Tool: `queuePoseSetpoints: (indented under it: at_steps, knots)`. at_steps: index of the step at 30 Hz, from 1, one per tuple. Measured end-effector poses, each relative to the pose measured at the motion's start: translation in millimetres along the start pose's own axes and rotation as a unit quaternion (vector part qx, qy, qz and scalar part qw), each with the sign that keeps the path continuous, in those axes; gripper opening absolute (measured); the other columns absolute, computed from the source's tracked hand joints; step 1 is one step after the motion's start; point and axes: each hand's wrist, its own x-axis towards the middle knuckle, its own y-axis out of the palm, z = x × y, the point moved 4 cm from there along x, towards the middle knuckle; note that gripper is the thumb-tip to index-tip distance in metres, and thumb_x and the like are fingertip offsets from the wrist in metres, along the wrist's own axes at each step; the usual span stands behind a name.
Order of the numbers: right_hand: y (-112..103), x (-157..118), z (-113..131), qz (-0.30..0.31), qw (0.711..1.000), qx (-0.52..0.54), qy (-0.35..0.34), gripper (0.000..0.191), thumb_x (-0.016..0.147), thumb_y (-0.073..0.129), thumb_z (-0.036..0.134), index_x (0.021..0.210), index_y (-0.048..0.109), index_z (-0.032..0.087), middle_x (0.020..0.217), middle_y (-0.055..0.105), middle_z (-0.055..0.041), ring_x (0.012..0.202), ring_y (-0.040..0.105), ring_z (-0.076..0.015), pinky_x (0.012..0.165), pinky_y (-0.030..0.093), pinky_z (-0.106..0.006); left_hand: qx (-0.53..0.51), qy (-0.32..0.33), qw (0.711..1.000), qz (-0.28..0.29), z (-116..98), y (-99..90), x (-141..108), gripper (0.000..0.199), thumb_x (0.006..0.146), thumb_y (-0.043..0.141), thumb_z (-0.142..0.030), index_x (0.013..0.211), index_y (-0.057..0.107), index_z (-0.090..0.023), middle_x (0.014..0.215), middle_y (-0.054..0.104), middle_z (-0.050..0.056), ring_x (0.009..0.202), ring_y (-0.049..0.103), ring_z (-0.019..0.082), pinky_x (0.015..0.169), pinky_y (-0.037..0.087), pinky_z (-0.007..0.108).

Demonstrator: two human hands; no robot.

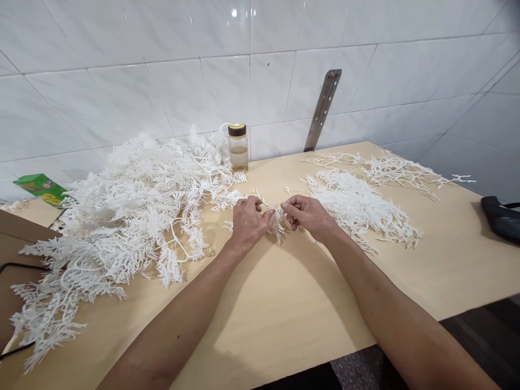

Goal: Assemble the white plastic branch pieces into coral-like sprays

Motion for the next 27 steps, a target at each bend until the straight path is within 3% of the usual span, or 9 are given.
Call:
queuePoseSetpoints:
  at_steps: [4,8,14,17,22,27]
  knots:
    - [0,0,1,0.004,1.000,0.007,-0.009,0.045,0.070,0.076,0.059,0.075,0.059,0.018,0.052,0.055,0.0028,0.045,0.049,-0.0097,0.042,0.045,-0.023,-0.016,0.035,0.998,0.051,-2,3.8,1,0.007,0.078,0.069,-0.025,0.082,0.068,-0.020,0.076,0.068,0.006,0.086,0.057,0.024,0.088,0.040,0.038]
    - [-2,2,-5,-0.001,1.000,-0.020,-0.006,0.045,0.071,0.075,0.059,0.076,0.059,0.017,0.052,0.056,0.0017,0.044,0.050,-0.0100,0.041,0.044,-0.022,-0.021,0.053,0.995,0.085,-5,4.0,2,0.005,0.079,0.066,-0.023,0.075,0.068,-0.020,0.076,0.069,0.005,0.085,0.056,0.023,0.084,0.041,0.036]
    - [-3,1,-8,0.016,0.996,-0.087,0.000,0.043,0.076,0.072,0.058,0.076,0.059,0.017,0.054,0.058,0.0005,0.041,0.052,-0.0091,0.036,0.035,-0.019,0.093,0.100,0.987,0.085,-7,1.9,4,0.008,0.084,0.060,-0.021,0.084,0.068,-0.020,0.075,0.067,0.006,0.089,0.052,0.025,0.087,0.038,0.040]
    - [-2,-2,-4,0.024,0.995,-0.100,0.003,0.041,0.077,0.071,0.056,0.077,0.060,0.016,0.055,0.058,0.0010,0.042,0.053,-0.0090,0.037,0.036,-0.018,0.121,0.101,0.982,0.100,-3,4.8,4,0.011,0.085,0.061,-0.026,0.087,0.070,-0.020,0.074,0.067,0.006,0.088,0.052,0.025,0.085,0.040,0.040]
    - [-1,-3,-2,0.036,0.994,-0.107,0.011,0.039,0.078,0.071,0.054,0.078,0.061,0.016,0.055,0.058,0.0009,0.042,0.053,-0.0091,0.037,0.037,-0.018,0.053,0.106,0.987,0.111,0,6.6,4,0.012,0.086,0.059,-0.026,0.084,0.069,-0.020,0.077,0.070,0.003,0.079,0.056,0.019,0.076,0.042,0.032]
    - [-3,-1,-6,0.034,0.990,-0.134,0.003,0.035,0.079,0.071,0.050,0.079,0.064,0.016,0.055,0.057,0.0013,0.043,0.053,-0.0095,0.039,0.041,-0.020,0.031,0.041,0.989,0.142,2,5.7,3,0.014,0.087,0.056,-0.027,0.089,0.068,-0.020,0.078,0.070,0.002,0.070,0.059,0.016,0.066,0.041,0.027]
